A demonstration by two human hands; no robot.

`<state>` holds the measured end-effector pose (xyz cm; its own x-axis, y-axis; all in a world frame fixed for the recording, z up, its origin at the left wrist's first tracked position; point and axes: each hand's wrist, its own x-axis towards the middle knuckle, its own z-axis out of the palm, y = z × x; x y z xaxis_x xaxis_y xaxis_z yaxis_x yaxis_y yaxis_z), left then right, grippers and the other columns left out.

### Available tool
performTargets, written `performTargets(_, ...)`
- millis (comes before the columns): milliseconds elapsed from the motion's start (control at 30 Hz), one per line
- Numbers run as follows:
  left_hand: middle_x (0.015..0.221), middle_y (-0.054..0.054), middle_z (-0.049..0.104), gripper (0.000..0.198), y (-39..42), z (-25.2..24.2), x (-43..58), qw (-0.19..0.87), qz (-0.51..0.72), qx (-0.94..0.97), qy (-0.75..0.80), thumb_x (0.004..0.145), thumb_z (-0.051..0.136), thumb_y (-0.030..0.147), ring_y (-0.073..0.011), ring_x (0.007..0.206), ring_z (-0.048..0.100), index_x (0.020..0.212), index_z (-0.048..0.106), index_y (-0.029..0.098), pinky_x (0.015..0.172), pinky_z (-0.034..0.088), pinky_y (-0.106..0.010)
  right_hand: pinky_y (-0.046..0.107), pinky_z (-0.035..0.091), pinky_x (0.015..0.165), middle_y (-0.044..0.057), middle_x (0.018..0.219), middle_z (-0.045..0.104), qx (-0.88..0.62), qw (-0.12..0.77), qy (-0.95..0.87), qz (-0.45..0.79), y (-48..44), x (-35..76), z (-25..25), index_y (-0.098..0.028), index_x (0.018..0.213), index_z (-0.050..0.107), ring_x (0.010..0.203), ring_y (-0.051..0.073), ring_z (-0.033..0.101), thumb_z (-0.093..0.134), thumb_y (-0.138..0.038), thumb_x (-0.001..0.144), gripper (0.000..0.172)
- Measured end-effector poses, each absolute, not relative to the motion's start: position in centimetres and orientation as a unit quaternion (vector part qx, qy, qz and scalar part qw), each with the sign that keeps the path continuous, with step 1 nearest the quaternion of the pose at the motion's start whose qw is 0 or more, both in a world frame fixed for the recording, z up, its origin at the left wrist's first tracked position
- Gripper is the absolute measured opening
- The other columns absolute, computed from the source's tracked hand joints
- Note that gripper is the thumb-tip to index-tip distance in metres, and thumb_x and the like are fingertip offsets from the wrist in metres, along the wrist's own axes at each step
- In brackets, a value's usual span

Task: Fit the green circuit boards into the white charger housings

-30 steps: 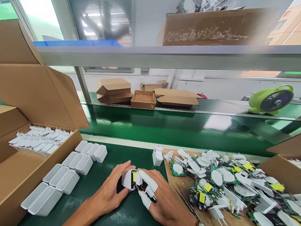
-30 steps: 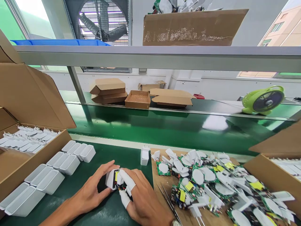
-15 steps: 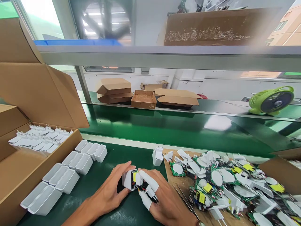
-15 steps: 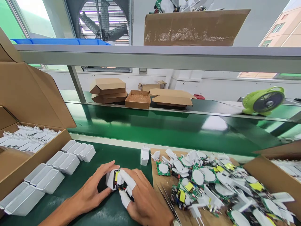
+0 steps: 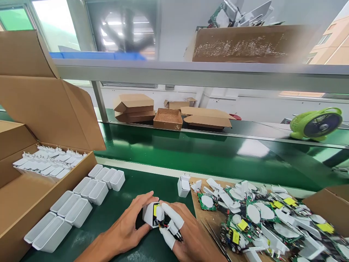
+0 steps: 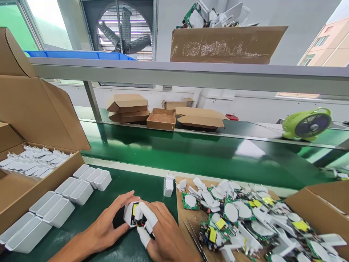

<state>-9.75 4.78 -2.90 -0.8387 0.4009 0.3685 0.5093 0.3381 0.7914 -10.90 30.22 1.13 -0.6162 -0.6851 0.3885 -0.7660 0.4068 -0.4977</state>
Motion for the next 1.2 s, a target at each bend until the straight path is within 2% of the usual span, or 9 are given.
performTargets(233,0.157,-0.008,0.056,0.088,5.2,-3.5,-9.5,0.042,-0.520,-0.279,-0.806,0.096,0.068,0.014,-0.0286,0.142,0.056,0.164,0.020,0.041,0.121,0.046,-0.051,0.042,0.060,0.098,0.011,0.129,0.068,0.428,0.098,-0.839,0.321,29.7,-10.3,1.9,-0.026,0.155,0.041,0.114,0.027,0.065,0.059,-0.004,0.093,0.069)
performTargets(367,0.165,-0.011,0.046,0.074,5.1,-2.7,-9.3,-0.023,-0.496,-0.271,-0.824,0.101,0.065,0.026,-0.0326,0.151,0.047,0.164,0.028,0.036,0.125,0.041,-0.055,0.037,0.063,0.088,0.007,0.121,0.071,0.393,0.132,-0.837,0.358,29.5,-9.9,2.5,-0.030,0.153,0.045,0.102,0.024,0.070,0.071,-0.024,0.097,0.062)
performTargets(433,0.165,-0.010,0.045,0.059,5.0,-2.0,-9.2,-0.061,-0.483,-0.265,-0.833,0.106,0.056,0.031,-0.0329,0.154,0.041,0.162,0.035,0.034,0.128,0.036,-0.056,0.035,0.063,0.092,0.006,0.123,0.072,0.340,0.121,-0.855,0.374,29.7,-10.1,2.5,-0.032,0.149,0.050,0.104,0.022,0.072,0.066,-0.029,0.102,0.050)
performTargets(533,0.155,-0.010,0.055,0.045,5.0,-1.6,-9.3,-0.062,-0.516,-0.259,-0.814,0.109,0.051,0.033,-0.0296,0.143,0.052,0.154,0.049,0.033,0.123,0.042,-0.050,0.036,0.058,0.108,0.007,0.139,0.069,0.297,0.095,-0.874,0.373,30.2,-10.6,1.8,-0.031,0.143,0.060,0.123,0.021,0.069,0.054,-0.023,0.106,0.038)
performTargets(633,0.152,-0.011,0.058,0.057,5.1,-2.1,-9.7,-0.033,-0.595,-0.229,-0.770,0.101,0.066,0.037,-0.0289,0.134,0.060,0.154,0.047,0.033,0.116,0.049,-0.046,0.036,0.052,0.116,0.010,0.150,0.064,0.337,0.081,-0.857,0.380,30.3,-11.1,0.2,-0.028,0.145,0.060,0.136,0.024,0.064,0.060,-0.015,0.099,0.048)
performTargets(733,0.151,-0.012,0.062,0.076,5.1,-2.3,-10.2,-0.017,-0.660,-0.183,-0.729,0.088,0.083,0.046,-0.0313,0.132,0.062,0.155,0.049,0.031,0.114,0.050,-0.046,0.035,0.055,0.112,0.010,0.146,0.065,0.388,0.092,-0.832,0.387,29.8,-11.2,-0.8,-0.029,0.143,0.062,0.132,0.025,0.066,0.062,-0.010,0.095,0.051)
performTargets(900,0.117,-0.010,0.080,0.046,5.7,-1.3,-10.5,-0.019,-0.687,-0.114,-0.717,0.094,0.068,0.064,-0.0292,0.110,0.072,0.111,0.077,0.022,0.100,0.057,-0.040,0.035,0.062,0.098,0.010,0.126,0.072,0.431,0.117,-0.826,0.343,29.5,-11.0,-0.6,-0.028,0.139,0.064,0.111,0.024,0.072,0.059,-0.009,0.099,0.044)
performTargets(1033,0.103,-0.011,0.081,0.047,6.9,-1.0,-10.3,0.048,-0.702,-0.055,-0.708,0.088,0.072,0.065,-0.0294,0.104,0.075,0.076,0.064,0.021,0.090,0.060,-0.037,0.041,0.063,0.100,0.023,0.151,0.058,0.443,0.167,-0.845,0.249,30.4,-11.0,-1.9,-0.016,0.124,0.071,0.116,0.031,0.073,0.061,-0.002,0.087,0.041)
performTargets(1200,0.103,-0.011,0.081,0.033,8.4,-0.1,-10.3,0.105,-0.617,-0.064,-0.777,0.090,0.065,0.049,-0.0263,0.095,0.078,0.073,0.049,0.025,0.079,0.061,-0.035,0.047,0.066,0.092,0.032,0.157,0.051,0.465,0.183,-0.853,0.153,30.8,-11.0,-2.6,-0.009,0.102,0.074,0.114,0.042,0.075,0.064,0.003,0.066,0.039)
